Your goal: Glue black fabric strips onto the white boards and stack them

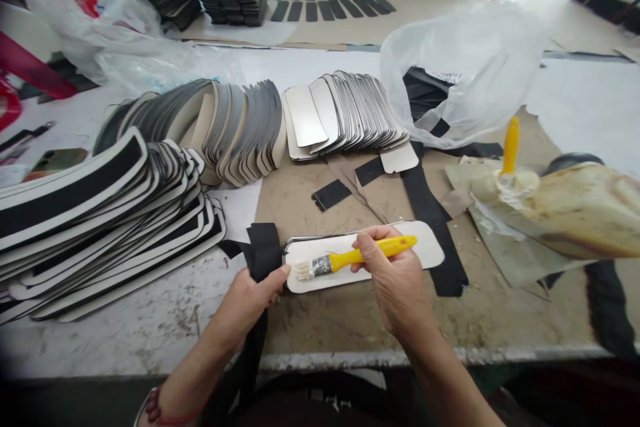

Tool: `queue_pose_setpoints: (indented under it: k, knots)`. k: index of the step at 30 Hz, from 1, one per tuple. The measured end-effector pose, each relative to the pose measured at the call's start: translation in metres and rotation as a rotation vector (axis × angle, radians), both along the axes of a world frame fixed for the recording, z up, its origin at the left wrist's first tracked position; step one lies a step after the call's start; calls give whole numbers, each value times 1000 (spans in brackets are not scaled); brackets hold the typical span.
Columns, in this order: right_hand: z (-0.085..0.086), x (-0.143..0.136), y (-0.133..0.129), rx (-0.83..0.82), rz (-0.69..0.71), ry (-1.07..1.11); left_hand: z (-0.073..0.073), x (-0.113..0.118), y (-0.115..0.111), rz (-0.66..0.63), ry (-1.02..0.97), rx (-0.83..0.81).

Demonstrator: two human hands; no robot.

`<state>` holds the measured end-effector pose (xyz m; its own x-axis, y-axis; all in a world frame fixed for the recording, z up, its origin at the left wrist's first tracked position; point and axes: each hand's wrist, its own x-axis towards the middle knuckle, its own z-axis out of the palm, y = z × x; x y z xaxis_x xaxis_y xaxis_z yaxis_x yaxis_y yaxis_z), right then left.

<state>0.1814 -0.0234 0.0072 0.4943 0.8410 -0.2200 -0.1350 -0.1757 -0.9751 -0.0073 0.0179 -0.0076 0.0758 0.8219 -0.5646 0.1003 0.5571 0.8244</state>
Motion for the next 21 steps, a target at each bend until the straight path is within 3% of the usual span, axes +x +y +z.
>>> queue_pose_setpoints:
  k: [4, 11, 21]
  knots:
    - [0, 12, -10, -65, 18, -241, -4, 2, -3, -110, -1, 64]
    - [19, 42, -29, -22, -76, -853, -14, 1, -7, -116, 121, 139]
    - [20, 67, -35, 207, -65, -1184, -16, -2, -7, -62, 170, 160]
